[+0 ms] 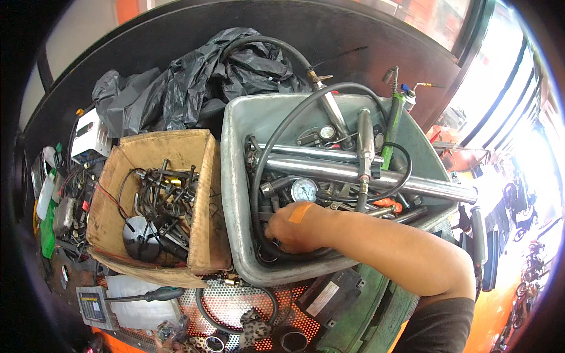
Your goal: The person disassembles a motorcycle shock absorber component by hand, removing a spring and small internal metal parts before wiping them with a cloth.
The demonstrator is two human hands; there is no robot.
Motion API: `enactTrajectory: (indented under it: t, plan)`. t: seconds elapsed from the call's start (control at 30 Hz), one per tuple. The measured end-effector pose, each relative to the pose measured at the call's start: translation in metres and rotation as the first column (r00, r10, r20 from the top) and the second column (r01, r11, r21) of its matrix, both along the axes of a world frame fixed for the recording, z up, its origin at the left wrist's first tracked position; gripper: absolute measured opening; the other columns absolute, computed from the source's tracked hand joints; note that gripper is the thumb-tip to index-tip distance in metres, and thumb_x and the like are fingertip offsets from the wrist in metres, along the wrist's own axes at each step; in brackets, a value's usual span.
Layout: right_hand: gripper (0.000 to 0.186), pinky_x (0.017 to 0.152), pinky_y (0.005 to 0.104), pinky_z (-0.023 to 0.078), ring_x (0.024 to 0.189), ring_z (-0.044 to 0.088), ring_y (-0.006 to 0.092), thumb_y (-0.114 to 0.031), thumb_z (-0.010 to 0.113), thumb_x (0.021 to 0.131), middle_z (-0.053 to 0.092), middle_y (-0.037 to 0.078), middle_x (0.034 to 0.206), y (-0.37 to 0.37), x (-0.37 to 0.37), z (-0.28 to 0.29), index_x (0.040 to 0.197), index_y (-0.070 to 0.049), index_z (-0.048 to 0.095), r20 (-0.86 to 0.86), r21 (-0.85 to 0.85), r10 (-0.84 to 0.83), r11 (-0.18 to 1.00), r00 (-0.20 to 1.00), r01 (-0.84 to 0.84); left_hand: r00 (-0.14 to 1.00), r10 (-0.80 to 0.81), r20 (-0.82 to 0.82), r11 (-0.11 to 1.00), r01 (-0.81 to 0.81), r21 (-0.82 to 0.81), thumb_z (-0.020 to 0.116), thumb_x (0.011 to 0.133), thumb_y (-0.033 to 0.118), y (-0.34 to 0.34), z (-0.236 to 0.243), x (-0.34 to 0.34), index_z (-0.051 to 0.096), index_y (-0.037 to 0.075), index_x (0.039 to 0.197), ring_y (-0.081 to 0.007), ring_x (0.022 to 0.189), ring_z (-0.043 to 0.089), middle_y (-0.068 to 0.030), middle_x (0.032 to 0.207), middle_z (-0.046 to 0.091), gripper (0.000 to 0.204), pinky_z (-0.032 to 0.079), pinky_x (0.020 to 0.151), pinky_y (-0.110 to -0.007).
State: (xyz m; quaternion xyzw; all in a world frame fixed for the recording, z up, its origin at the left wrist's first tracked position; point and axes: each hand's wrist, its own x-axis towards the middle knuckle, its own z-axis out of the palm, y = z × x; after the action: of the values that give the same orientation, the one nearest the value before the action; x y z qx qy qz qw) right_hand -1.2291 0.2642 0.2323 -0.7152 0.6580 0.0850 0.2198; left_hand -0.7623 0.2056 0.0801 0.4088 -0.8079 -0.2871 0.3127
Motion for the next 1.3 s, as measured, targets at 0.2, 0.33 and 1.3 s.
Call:
enactTrajectory:
  t: [0.2,0.33,1.3]
  plan:
    - [0.024,0.084,0.0431,0.053,0.095,0.066,0.0356,-0.017,0.059,0.079,0.069,0.016,0.096,-0.008,0.0,-0.004,0.099,-0.006,0.068,-0.043,0.085,0.023,0.996,0.999,-0.019,1.0,0.006,0.011,1.0,-0.006,-0.008,0.052,0.093,0.016,0.002,0.004,0.0,0.057,-0.009,0.115,-0.0335,0.112,0.054,-0.026,0.131,0.049,0.033,0.041,0.097,-0.043]
    - [0.025,0.083,0.0411,0.052,0.096,0.065,0.0347,-0.018,0.063,0.077,0.068,0.015,0.094,-0.005,-0.005,-0.005,0.098,-0.005,0.068,0.167,-0.075,0.041,0.997,0.985,-0.028,1.0,0.021,0.003,1.0,-0.021,-0.015,0.052,0.093,0.016,0.012,0.007,0.013,0.056,-0.009,0.115,-0.0336,0.113,0.054,-0.0261,0.132,0.048,0.033,0.041,0.097,-0.043]
    - [0.034,0.077,0.0316,0.058,0.089,0.064,0.0174,-0.02,0.066,0.087,0.065,0.013,0.111,0.064,0.05,0.087,0.11,0.005,0.061,0.816,-0.112,-0.345,0.693,0.464,0.712,0.878,0.118,-0.463,0.992,-0.084,0.094,0.062,0.09,0.01,0.017,0.016,-0.005,0.067,-0.006,0.099,-0.0214,0.092,0.059,-0.0137,0.103,0.06,0.02,0.045,0.082,-0.032]
